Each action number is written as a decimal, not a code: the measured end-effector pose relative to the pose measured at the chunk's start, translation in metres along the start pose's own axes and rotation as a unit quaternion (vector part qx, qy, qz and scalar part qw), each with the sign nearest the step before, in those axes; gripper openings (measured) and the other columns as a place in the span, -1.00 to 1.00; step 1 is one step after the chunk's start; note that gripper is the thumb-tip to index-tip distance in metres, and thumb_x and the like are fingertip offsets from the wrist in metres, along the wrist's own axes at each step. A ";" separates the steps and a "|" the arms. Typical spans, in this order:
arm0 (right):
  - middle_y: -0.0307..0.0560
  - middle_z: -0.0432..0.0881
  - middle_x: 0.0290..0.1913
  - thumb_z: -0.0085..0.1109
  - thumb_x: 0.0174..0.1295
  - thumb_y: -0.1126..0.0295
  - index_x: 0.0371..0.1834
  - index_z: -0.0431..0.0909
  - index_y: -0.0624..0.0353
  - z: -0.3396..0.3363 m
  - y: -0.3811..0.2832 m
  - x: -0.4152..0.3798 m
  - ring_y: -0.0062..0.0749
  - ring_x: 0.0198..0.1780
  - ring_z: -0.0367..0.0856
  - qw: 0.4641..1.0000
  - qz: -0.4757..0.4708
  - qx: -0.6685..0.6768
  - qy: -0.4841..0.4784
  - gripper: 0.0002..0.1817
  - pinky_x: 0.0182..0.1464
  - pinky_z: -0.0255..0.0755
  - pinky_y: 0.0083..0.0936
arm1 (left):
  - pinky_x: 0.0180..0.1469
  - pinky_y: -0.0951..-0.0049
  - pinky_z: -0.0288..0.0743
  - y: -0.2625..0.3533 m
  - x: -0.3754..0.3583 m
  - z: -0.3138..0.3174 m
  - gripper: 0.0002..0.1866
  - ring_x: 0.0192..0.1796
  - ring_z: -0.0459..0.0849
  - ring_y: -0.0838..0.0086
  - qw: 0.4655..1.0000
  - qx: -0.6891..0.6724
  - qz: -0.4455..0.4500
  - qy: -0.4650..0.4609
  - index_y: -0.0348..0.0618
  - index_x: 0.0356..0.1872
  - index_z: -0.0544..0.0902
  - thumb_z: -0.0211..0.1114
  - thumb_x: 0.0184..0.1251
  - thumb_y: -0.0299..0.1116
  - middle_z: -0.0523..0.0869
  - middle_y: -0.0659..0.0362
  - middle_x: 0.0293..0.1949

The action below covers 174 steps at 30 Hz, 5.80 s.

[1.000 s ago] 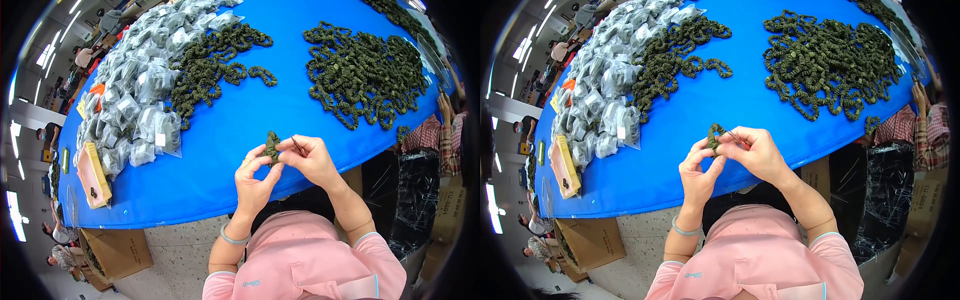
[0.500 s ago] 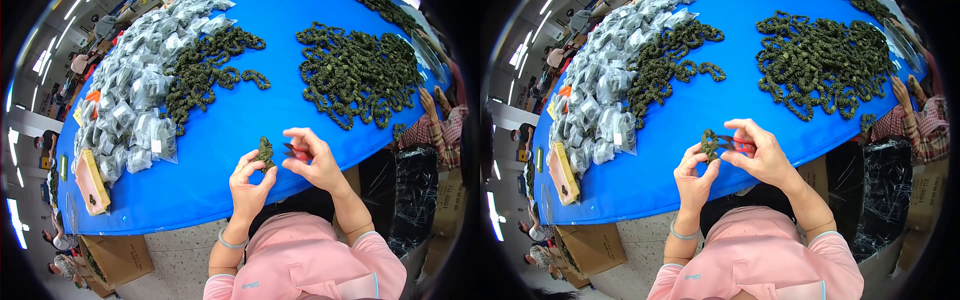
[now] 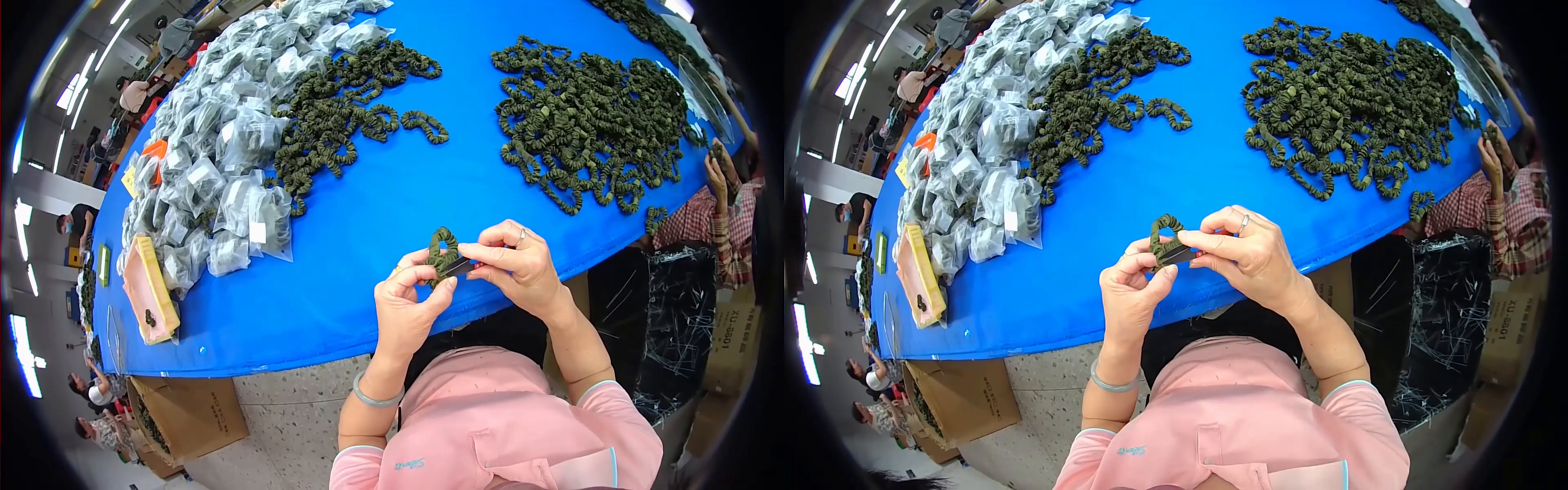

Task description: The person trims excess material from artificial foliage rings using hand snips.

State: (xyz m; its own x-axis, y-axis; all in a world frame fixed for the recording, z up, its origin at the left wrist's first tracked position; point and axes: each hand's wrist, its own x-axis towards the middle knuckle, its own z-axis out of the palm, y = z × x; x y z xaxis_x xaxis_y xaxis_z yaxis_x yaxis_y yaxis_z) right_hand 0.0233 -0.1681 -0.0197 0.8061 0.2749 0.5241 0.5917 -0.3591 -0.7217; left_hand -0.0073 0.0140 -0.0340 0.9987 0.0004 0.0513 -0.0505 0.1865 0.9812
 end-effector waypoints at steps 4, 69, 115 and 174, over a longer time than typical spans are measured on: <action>-0.27 0.57 -0.34 0.40 -0.12 0.51 -0.22 0.72 0.04 -0.001 0.000 0.001 -0.52 -0.42 0.43 1.000 -0.007 -0.017 -0.005 -0.69 -0.39 0.35 -0.62 | -0.13 0.58 0.38 0.001 0.000 -0.001 -0.85 -0.15 0.51 0.46 1.000 0.015 -0.004 0.005 -0.34 -0.43 0.64 0.43 -0.06 -0.59 0.59 -0.04 -0.04; -0.27 0.55 -0.45 0.32 0.07 0.50 -0.35 0.66 0.21 -0.003 -0.008 0.017 -0.69 -0.50 0.33 0.942 0.224 0.245 -0.054 -0.91 -0.46 0.24 -0.75 | -0.09 0.48 0.42 0.006 0.001 0.003 -0.86 -0.22 0.53 0.40 0.985 -0.128 -0.100 -0.063 -0.23 -0.33 0.62 0.29 0.04 -0.59 0.64 0.07 -0.08; -0.25 0.51 -0.38 0.37 -0.04 0.52 -0.22 0.68 0.16 0.006 -0.003 0.008 -0.63 -0.47 0.34 0.994 0.095 0.033 0.045 -0.74 -0.42 0.29 -0.70 | -0.04 0.63 0.46 -0.008 -0.001 0.016 -0.81 -0.18 0.62 0.52 0.987 -0.148 -0.047 0.052 -0.29 -0.11 0.59 0.24 0.25 -0.59 0.69 0.08 -0.19; -0.26 0.49 -0.53 0.22 0.08 0.52 -0.32 0.63 0.28 -0.004 0.016 0.006 -0.65 -0.58 0.27 0.907 0.323 0.269 -0.039 -0.89 -0.52 0.14 -0.82 | -0.08 0.66 0.41 -0.006 0.009 -0.002 -0.79 -0.23 0.56 0.57 0.957 -0.145 -0.186 -0.167 -0.30 -0.11 0.59 0.15 0.24 -0.57 0.66 0.13 -0.22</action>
State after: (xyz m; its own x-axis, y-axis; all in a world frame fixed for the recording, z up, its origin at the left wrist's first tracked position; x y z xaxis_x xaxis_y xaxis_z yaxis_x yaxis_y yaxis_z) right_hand 0.0379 -0.1759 -0.0259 0.9672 0.2319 -0.1039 -0.1101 0.0139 -0.9938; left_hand 0.0021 0.0148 -0.0396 0.8857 -0.4247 -0.1877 0.3614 0.3767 0.8529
